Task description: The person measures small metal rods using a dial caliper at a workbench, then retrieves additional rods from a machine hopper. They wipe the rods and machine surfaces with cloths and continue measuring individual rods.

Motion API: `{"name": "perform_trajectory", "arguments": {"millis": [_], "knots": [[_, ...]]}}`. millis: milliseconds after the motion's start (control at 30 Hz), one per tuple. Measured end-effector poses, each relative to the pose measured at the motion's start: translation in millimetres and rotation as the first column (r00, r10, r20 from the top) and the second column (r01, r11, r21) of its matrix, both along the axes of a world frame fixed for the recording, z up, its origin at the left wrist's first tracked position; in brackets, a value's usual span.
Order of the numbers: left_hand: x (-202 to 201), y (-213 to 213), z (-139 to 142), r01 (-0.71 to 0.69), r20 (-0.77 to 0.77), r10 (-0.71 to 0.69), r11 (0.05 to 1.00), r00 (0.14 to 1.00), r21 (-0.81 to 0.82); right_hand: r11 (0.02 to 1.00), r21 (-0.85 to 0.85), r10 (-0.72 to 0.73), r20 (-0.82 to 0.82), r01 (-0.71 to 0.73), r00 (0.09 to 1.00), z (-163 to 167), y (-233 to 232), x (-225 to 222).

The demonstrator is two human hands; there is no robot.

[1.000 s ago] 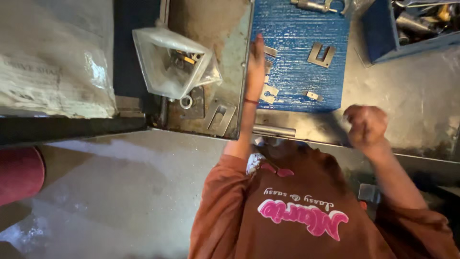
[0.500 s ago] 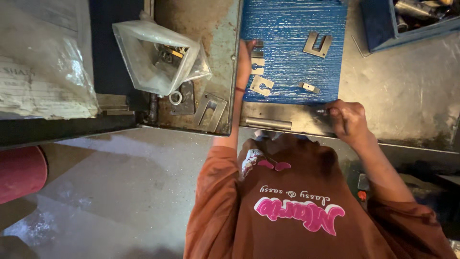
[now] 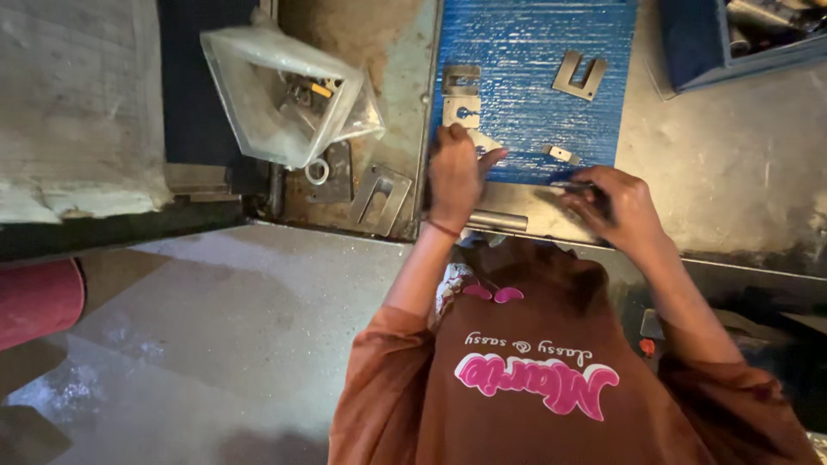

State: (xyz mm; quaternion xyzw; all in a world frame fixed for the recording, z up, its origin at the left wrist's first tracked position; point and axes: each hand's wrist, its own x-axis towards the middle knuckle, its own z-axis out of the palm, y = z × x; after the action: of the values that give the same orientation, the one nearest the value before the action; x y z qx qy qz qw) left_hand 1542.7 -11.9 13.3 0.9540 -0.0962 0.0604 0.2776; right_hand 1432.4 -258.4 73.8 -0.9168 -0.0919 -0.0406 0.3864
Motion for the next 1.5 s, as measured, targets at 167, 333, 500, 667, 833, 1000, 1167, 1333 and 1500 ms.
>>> {"name": "perform_trajectory", "arguments": {"millis": [167,333,500,667,833,1000,1167,1333,1500], "knots": [[0.0,-4.9,12.9,0.17,0.08,-0.164,0.983,0.983,-0.074,0.996,-0.011,-0.088,0.113,0.09,0.99,4.2,15.3,6.7],[-1.8,-12.6,3.5,-0.056,-0.393,-0.348,0.683,0.851,-0.728,0.996,0.003,-0.085,0.149,0.086,0.985,17.2,25.4,15.8],[-5.6,-33.4,6.7,-0.614,-0.59,-0.577,0.183,0.565,-0.768,0.998,-0.025,0.062,0.16,-0.059,0.985,37.7,38.6,28.4],[-16.5,-44.8,22.9,-0.449,-0.414,-0.609,0.105,0.677,-0.887,0.996,-0.001,0.09,0.097,-0.09,0.991,45.0,45.1,32.1],[-8.4,-45.6,20.1,-0.361,-0.45,-0.602,0.27,0.66,-0.892,0.999,0.004,0.035,-0.224,-0.035,0.974,16.2,31.4,29.2],[3.8,-49.4,6.4,-0.104,-0.268,-0.731,0.262,0.627,-0.959,0.755,0.637,0.277,-0.524,0.155,0.805,-25.0,20.7,34.9],[9.1,-50.2,3.6,-0.086,-0.243,-0.748,0.243,0.618,-0.966,0.829,0.559,0.299,-0.432,-0.008,0.851,-30.6,16.7,31.4],[13.2,-49.8,2.3,-0.066,-0.248,-0.797,0.255,0.55,-0.965,0.562,0.777,0.519,-0.598,0.284,0.61,-28.0,14.0,37.5],[19.0,-49.7,-2.3,-0.168,-0.423,-0.711,0.402,0.562,-0.9,0.836,0.535,0.257,-0.573,0.118,0.778,-35.6,22.2,45.6]]}}
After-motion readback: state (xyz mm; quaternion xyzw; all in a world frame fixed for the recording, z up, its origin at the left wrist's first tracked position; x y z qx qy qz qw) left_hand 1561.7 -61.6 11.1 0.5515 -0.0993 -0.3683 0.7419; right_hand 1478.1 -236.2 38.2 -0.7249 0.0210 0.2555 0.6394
